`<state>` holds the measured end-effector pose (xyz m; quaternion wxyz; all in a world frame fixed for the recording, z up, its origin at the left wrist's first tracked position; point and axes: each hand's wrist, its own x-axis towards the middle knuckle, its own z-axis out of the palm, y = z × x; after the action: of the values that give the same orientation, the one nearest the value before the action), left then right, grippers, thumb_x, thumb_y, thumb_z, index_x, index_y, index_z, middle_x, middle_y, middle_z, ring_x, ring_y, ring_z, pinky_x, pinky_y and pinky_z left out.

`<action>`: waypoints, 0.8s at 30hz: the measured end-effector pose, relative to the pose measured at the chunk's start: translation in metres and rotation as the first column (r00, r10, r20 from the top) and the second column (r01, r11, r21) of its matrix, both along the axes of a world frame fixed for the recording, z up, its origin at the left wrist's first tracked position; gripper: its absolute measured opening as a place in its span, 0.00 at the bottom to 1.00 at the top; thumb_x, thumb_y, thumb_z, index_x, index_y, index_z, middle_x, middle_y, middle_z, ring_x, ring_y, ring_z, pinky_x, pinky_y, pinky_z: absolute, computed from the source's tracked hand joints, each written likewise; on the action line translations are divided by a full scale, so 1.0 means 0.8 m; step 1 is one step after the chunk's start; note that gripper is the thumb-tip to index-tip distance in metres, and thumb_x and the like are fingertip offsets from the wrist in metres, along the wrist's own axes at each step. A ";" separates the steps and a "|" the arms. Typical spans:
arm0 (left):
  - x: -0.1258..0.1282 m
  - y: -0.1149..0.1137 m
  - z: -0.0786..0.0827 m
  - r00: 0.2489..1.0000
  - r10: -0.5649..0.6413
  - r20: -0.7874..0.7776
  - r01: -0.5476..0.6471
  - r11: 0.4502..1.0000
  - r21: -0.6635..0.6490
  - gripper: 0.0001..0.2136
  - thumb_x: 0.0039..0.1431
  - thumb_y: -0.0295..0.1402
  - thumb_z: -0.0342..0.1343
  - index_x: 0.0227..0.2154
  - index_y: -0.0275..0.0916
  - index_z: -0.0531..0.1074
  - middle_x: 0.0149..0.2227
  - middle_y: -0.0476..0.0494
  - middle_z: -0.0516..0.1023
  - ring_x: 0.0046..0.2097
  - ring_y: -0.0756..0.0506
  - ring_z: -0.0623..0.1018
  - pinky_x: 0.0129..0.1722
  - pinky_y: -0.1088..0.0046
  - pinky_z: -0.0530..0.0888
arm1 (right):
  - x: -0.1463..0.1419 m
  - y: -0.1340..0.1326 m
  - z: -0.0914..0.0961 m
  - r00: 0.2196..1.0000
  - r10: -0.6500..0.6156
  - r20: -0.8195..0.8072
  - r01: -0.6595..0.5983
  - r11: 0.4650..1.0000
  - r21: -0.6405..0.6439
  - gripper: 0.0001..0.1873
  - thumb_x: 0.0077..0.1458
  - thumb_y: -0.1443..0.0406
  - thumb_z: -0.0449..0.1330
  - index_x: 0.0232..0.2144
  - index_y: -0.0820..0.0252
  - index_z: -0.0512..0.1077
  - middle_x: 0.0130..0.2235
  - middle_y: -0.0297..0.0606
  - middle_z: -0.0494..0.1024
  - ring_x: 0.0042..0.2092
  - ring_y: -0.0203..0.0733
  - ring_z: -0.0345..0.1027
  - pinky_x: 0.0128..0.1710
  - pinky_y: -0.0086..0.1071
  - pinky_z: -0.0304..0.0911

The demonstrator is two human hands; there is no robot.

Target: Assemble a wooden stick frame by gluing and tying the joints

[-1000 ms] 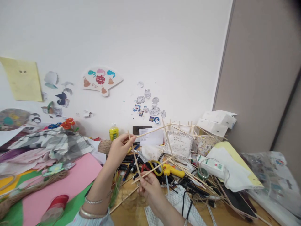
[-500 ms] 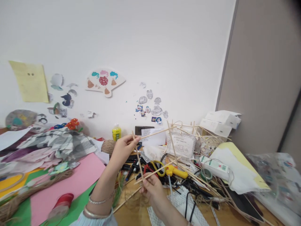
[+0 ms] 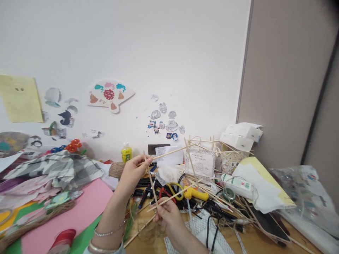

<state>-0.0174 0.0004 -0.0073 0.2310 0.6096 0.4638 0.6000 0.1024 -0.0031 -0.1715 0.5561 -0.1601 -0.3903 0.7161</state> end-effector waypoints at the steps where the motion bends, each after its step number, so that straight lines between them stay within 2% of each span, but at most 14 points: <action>1: 0.000 0.001 -0.001 1.000 -0.002 0.003 0.002 1.000 -0.002 0.18 0.44 0.48 0.57 0.26 0.36 0.71 0.16 0.58 0.57 0.19 0.55 0.55 0.18 0.79 0.51 | 0.000 0.000 0.000 1.000 0.003 0.003 -0.003 1.000 0.006 0.22 0.35 0.55 0.71 0.28 0.60 0.68 0.25 0.29 0.74 0.21 0.28 0.63 0.26 0.26 0.59; 10: 0.002 0.002 -0.001 1.000 0.011 0.000 -0.011 1.000 0.014 0.18 0.44 0.48 0.58 0.27 0.36 0.72 0.17 0.57 0.61 0.19 0.55 0.58 0.18 0.79 0.54 | 0.000 0.002 -0.002 0.999 0.013 0.044 -0.015 0.999 0.048 0.22 0.37 0.54 0.70 0.29 0.60 0.68 0.26 0.30 0.75 0.20 0.28 0.63 0.24 0.24 0.57; 16: 0.000 0.000 0.000 0.999 0.029 -0.030 -0.028 0.999 0.029 0.16 0.44 0.46 0.60 0.29 0.37 0.75 0.25 0.49 0.75 0.26 0.50 0.70 0.24 0.78 0.64 | -0.001 0.000 -0.001 0.997 0.029 0.070 -0.035 0.996 0.084 0.23 0.38 0.53 0.69 0.29 0.61 0.67 0.29 0.35 0.78 0.19 0.28 0.63 0.23 0.25 0.56; 20: 0.000 -0.001 0.001 0.998 0.033 -0.049 -0.031 0.999 0.033 0.15 0.44 0.45 0.60 0.28 0.37 0.75 0.30 0.47 0.78 0.30 0.49 0.73 0.28 0.77 0.67 | -0.001 0.000 -0.002 0.997 0.023 0.074 -0.030 0.995 0.096 0.22 0.39 0.53 0.69 0.30 0.61 0.67 0.29 0.34 0.78 0.20 0.28 0.64 0.23 0.24 0.56; 24: 0.002 -0.004 0.003 0.997 0.028 -0.074 -0.026 0.999 0.019 0.16 0.45 0.45 0.59 0.28 0.36 0.75 0.31 0.45 0.78 0.29 0.49 0.73 0.26 0.77 0.66 | -0.002 0.004 -0.005 0.997 0.017 0.073 -0.023 0.995 0.096 0.23 0.39 0.52 0.69 0.30 0.61 0.67 0.28 0.32 0.76 0.20 0.28 0.64 0.23 0.24 0.57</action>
<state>-0.0160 -0.0031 -0.0049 0.1999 0.6271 0.4748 0.5842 0.1006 0.0000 -0.1759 0.5417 -0.1546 -0.4459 0.6956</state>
